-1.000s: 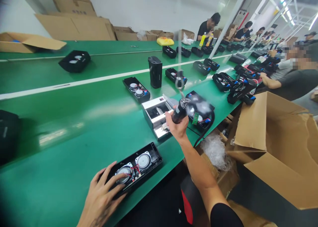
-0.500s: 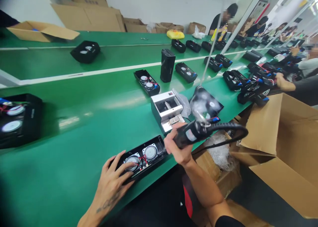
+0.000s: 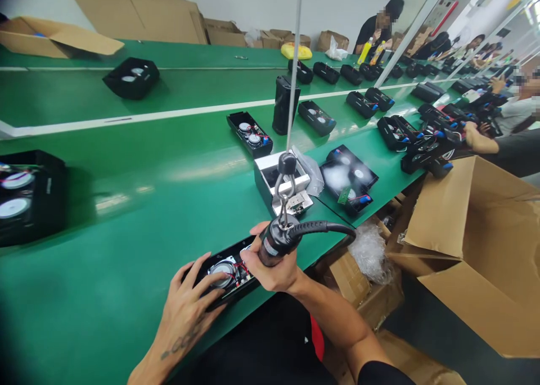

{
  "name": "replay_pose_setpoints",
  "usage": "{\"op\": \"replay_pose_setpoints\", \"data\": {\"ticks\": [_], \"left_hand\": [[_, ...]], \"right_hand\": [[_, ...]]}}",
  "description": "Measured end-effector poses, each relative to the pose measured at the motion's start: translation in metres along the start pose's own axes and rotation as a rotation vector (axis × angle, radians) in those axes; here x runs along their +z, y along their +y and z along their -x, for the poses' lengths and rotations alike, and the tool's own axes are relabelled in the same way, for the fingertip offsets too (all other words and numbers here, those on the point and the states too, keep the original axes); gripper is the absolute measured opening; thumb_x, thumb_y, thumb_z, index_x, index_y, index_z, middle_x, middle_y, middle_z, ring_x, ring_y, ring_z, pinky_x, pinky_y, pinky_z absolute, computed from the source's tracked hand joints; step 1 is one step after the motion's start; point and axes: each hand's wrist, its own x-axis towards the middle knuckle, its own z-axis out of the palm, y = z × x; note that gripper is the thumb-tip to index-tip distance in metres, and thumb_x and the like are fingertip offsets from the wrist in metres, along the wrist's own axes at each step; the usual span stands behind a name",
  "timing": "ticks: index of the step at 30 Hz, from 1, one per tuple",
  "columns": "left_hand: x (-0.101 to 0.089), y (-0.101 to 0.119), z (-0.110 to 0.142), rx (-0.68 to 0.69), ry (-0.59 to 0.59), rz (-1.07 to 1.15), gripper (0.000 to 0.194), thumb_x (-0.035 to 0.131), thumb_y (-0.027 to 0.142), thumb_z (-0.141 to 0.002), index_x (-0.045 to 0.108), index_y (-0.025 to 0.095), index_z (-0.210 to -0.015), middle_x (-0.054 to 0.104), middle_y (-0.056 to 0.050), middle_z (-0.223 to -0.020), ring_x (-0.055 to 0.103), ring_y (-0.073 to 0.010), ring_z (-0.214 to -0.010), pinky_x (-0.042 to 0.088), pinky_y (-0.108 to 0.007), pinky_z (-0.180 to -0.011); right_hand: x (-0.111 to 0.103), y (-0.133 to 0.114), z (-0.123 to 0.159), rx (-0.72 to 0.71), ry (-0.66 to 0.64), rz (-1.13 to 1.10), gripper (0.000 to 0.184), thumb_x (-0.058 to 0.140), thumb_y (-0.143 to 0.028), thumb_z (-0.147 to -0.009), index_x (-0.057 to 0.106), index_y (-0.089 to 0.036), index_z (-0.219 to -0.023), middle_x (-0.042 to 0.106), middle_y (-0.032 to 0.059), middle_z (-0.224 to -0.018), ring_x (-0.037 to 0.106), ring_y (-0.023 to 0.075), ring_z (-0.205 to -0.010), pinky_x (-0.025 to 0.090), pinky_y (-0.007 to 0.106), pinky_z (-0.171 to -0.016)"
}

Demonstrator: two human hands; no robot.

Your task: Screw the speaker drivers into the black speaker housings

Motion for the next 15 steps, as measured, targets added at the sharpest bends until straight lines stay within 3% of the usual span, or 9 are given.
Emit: {"op": "replay_pose_setpoints", "data": {"ticks": [9,15], "left_hand": [[0.0003,0.0014,-0.0004,-0.008,0.003,0.031,0.015,0.088,0.023,-0.08,0.075,0.025,-0.087,0.084,0.001,-0.118,0.058,-0.0458,-0.145,0.04,-0.063,-0.119],[0.0016,0.0016,0.0,-0.027,0.0,0.049,0.011,0.085,0.024,-0.082,0.075,0.026,-0.087,0.084,0.001,-0.119,0.056,-0.0458,-0.146,0.038,-0.064,-0.118]], "right_hand": [[0.0046,0.0006,0.0013,0.122,0.009,0.073,0.029,0.074,-0.029,-0.094,0.055,-0.027,-0.115,0.053,-0.013,-0.059,0.047,0.0083,-0.04,0.047,0.024,-0.048],[0.0048,-0.0001,0.0055,0.135,-0.091,0.184,0.021,0.073,-0.023,-0.087,0.059,-0.026,-0.102,0.055,-0.0086,-0.061,0.051,0.0125,-0.047,0.054,0.029,-0.054]]}}
